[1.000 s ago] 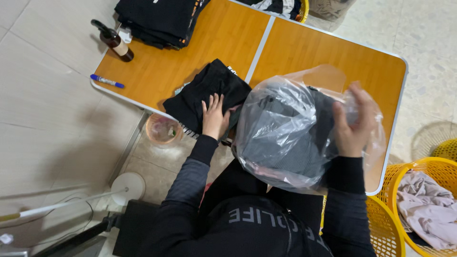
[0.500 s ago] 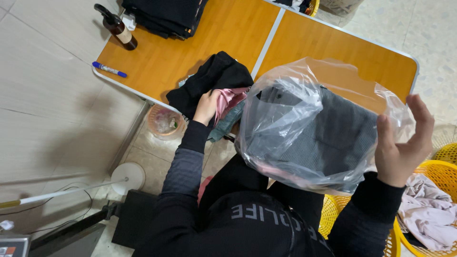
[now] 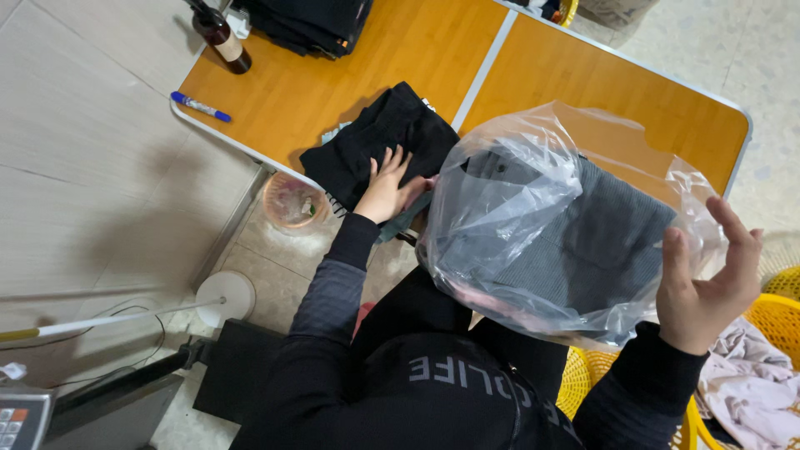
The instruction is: The person folds various garments and places them into a clear plastic bag on a table. Items handled include pink, black, striped, floral, gray, and light blue clothing. The person presses down on the contents to compact them inside the bag.
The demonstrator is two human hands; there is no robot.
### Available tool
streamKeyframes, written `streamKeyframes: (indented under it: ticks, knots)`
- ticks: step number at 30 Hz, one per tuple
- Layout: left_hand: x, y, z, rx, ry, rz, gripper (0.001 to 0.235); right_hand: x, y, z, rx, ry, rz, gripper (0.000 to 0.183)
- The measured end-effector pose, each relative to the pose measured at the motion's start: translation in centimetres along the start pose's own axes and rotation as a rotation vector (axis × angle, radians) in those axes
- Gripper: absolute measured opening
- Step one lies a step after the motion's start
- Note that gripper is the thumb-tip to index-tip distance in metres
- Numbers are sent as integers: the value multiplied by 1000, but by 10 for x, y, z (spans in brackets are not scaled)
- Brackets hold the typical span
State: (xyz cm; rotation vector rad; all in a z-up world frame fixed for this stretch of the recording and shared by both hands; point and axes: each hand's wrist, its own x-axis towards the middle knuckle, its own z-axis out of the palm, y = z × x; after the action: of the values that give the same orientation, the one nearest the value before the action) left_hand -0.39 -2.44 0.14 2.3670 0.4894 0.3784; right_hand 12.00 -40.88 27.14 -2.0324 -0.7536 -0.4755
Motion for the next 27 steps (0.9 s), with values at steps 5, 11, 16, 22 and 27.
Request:
streamKeyframes:
  ticks: [5, 11, 16, 22, 27]
  knots:
    - [9, -7, -2, -197, 27, -104, 57, 0, -3, 1, 14, 5, -2, 35]
    - [-17, 60, -12, 380, 42, -70, 88, -1, -4, 3, 3, -14, -14, 35]
    - [-27, 89, 7, 708, 367, -46, 82, -2, -5, 6, -18, -38, -11, 35]
    - [-23, 70, 7, 491, 254, -113, 84, 0, -9, 12, -19, -27, -54, 35]
    - [-17, 58, -3, 445, 227, -98, 62, 2, -14, 3, 52, 17, -26, 36]
